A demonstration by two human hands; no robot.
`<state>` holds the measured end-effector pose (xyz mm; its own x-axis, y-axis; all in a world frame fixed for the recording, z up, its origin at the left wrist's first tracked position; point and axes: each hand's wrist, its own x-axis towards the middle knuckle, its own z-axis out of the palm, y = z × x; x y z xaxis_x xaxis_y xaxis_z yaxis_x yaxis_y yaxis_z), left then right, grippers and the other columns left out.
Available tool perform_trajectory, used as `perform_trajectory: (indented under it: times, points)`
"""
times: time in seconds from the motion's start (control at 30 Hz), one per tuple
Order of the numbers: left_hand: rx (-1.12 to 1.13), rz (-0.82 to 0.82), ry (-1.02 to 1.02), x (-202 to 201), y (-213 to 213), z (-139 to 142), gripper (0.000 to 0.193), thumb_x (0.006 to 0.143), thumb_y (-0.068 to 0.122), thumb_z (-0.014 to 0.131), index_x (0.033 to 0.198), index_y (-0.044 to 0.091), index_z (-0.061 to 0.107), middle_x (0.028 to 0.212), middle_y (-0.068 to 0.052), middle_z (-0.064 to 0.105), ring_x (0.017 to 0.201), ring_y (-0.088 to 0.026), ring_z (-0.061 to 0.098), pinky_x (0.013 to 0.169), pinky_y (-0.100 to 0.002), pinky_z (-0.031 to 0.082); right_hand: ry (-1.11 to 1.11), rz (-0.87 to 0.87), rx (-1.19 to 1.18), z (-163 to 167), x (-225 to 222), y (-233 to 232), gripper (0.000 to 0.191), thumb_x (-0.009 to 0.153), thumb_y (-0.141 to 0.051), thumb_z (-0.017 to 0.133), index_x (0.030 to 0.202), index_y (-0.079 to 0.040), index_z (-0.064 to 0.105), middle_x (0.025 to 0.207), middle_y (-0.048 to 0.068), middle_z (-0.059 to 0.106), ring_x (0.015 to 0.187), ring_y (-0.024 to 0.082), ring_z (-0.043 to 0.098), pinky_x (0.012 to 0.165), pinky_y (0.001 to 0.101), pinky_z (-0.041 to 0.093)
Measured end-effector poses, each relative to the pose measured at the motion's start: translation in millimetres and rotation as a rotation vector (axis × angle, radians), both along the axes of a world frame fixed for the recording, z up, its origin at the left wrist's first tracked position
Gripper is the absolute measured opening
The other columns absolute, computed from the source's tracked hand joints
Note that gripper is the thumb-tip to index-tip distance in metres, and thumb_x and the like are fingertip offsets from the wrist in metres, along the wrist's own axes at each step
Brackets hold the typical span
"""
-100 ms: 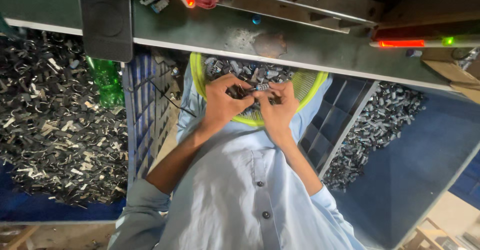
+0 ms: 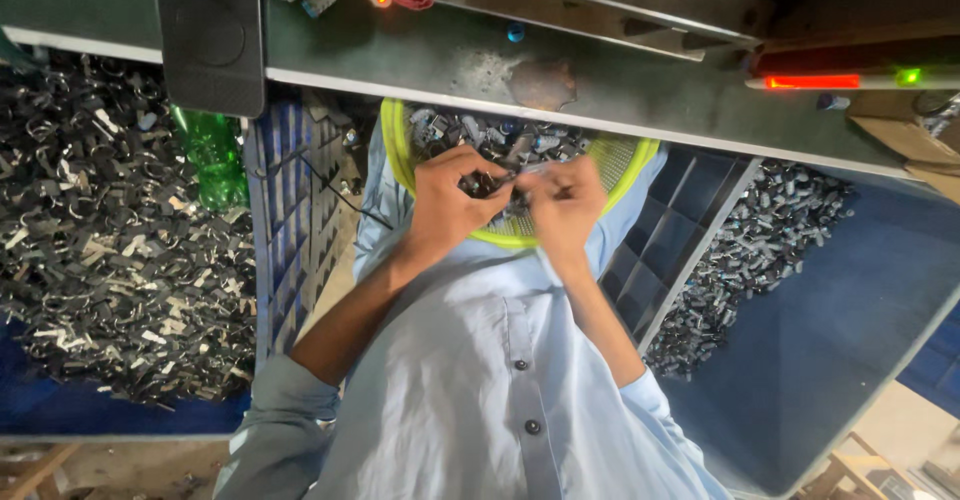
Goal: The person repeatedly picks small metal keychain components from a green basket and places them into a machine slot. The person handles the components one at a time, inserting them into the machine and returning to the basket for more.
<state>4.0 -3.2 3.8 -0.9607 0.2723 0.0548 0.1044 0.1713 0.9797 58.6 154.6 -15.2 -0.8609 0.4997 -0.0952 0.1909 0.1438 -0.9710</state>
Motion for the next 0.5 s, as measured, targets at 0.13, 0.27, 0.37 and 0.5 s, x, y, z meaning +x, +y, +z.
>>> perform_trajectory:
  times: [0.13, 0.27, 0.37, 0.5]
  points:
    - [-0.057, -0.008, -0.006, -9, -9, 12, 0.022, 0.077, 0.005, 0.085, 0.095, 0.003, 0.072, 0.089, -0.009, 0.069, 0.076, -0.019, 0.07, 0.069, -0.03, 0.055, 0.261, -0.19, 0.103, 16, -8, 36, 0.029, 0.089, 0.013, 0.078, 0.099, -0.004, 0.056, 0.093, 0.009, 0.068, 0.081, 0.011, 0.066, 0.071, 0.0248, 0.054]
    - [-0.185, 0.022, 0.133, -13, -19, 24, 0.053, 0.073, 0.01, 0.09, 0.117, -0.001, 0.064, 0.101, -0.014, 0.067, 0.088, -0.026, 0.067, 0.077, -0.034, 0.054, 0.495, -0.056, 0.012, 56, -19, 50, 0.045, 0.096, 0.017, 0.071, 0.128, -0.002, 0.046, 0.112, 0.019, 0.072, 0.093, 0.021, 0.07, 0.082, 0.0299, 0.061]
    - [-0.237, -0.052, -0.044, -31, -37, 31, 0.047, 0.076, 0.006, 0.089, 0.116, 0.001, 0.066, 0.093, -0.013, 0.068, 0.081, -0.024, 0.068, 0.067, -0.033, 0.053, 0.671, 0.019, 0.441, 76, -76, 65, 0.055, 0.089, 0.02, 0.058, 0.137, 0.007, 0.035, 0.105, 0.015, 0.07, 0.086, 0.021, 0.07, 0.076, 0.0295, 0.06]
    - [-0.182, -0.081, -0.261, -12, -22, 37, 0.037, 0.076, 0.0, 0.082, 0.11, 0.002, 0.068, 0.097, -0.012, 0.073, 0.076, -0.021, 0.072, 0.067, -0.031, 0.057, 0.596, 0.1, 0.623, 85, -116, 105, 0.035, 0.091, 0.016, 0.064, 0.121, 0.001, 0.056, 0.112, 0.021, 0.053, 0.099, 0.037, 0.063, 0.084, 0.0396, 0.056]
